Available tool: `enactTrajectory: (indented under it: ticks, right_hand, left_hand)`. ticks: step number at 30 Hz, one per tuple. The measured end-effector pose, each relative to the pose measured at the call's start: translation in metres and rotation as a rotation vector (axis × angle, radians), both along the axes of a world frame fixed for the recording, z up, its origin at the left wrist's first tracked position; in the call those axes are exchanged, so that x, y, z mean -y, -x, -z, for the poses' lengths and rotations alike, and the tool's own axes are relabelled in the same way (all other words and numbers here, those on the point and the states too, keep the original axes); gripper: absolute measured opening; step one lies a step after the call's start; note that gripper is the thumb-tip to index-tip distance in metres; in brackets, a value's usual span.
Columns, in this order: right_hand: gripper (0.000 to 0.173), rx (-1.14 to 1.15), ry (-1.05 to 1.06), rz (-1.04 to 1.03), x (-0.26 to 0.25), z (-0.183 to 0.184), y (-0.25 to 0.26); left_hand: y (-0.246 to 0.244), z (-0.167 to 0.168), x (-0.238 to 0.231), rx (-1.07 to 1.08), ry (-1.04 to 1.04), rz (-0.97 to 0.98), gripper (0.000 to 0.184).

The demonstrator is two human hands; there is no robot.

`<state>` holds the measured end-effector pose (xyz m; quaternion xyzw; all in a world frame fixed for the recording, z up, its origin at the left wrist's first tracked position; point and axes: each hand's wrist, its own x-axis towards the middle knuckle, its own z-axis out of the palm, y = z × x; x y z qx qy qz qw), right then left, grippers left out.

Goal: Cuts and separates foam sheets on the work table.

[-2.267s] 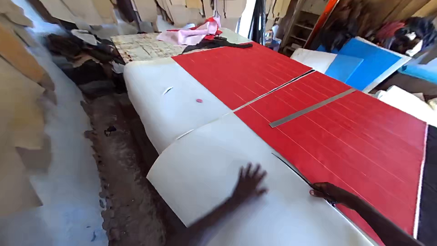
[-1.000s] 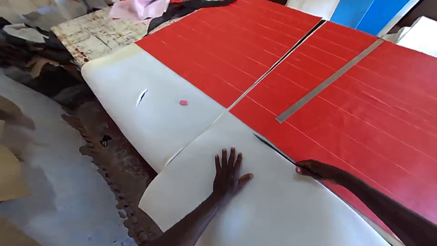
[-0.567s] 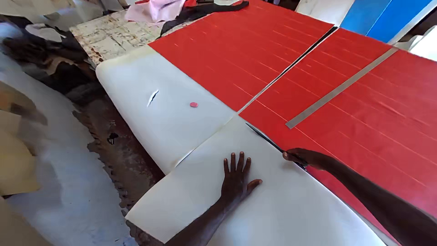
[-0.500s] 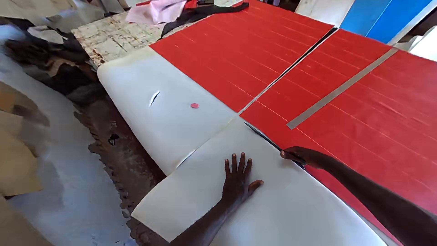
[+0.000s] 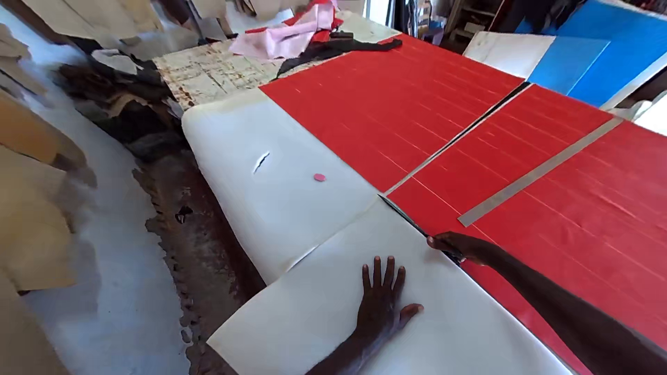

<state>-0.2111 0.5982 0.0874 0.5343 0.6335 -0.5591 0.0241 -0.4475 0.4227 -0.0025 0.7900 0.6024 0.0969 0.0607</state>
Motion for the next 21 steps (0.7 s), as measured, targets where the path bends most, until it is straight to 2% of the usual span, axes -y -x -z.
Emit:
enactTrajectory:
  ticks: [4,10,12,15,17,19,21]
  right_hand:
    - [0.051,-0.051,0.11,0.015,-0.03,-0.001,0.018]
    - [0.04,-0.038,-0.005,0.059,-0.023,0.018,0.022]
    - [0.04,-0.017,0.017,0.041,-0.024,0.015,0.023]
    - [0.038,-0.017,0.072,0.04,-0.038,0.001,0.032]
    - [0.042,-0.028,0.099,0.047,-0.05,-0.004,0.047]
    - [0.05,-0.028,0.105,0.033,-0.062,-0.001,0.06]
    - [0.05,-0.03,0.098,0.049,-0.068,0.001,0.072]
  left_hand:
    - [0.0,-0.001,0.001,0.009,0.021,0.006,0.098]
    - [0.001,0.002,0.002,0.026,0.006,0.024,0.097]
    - [0.01,-0.005,0.001,0.193,0.109,0.049,0.092]
    - [0.057,-0.043,-0.04,0.541,0.206,0.02,0.065]
    - [0.106,-0.056,-0.082,0.429,0.078,-0.036,0.061]
    - [0.151,-0.048,-0.122,0.223,-0.024,-0.09,0.08]
    - [0.177,-0.024,-0.145,0.061,-0.003,-0.091,0.099]
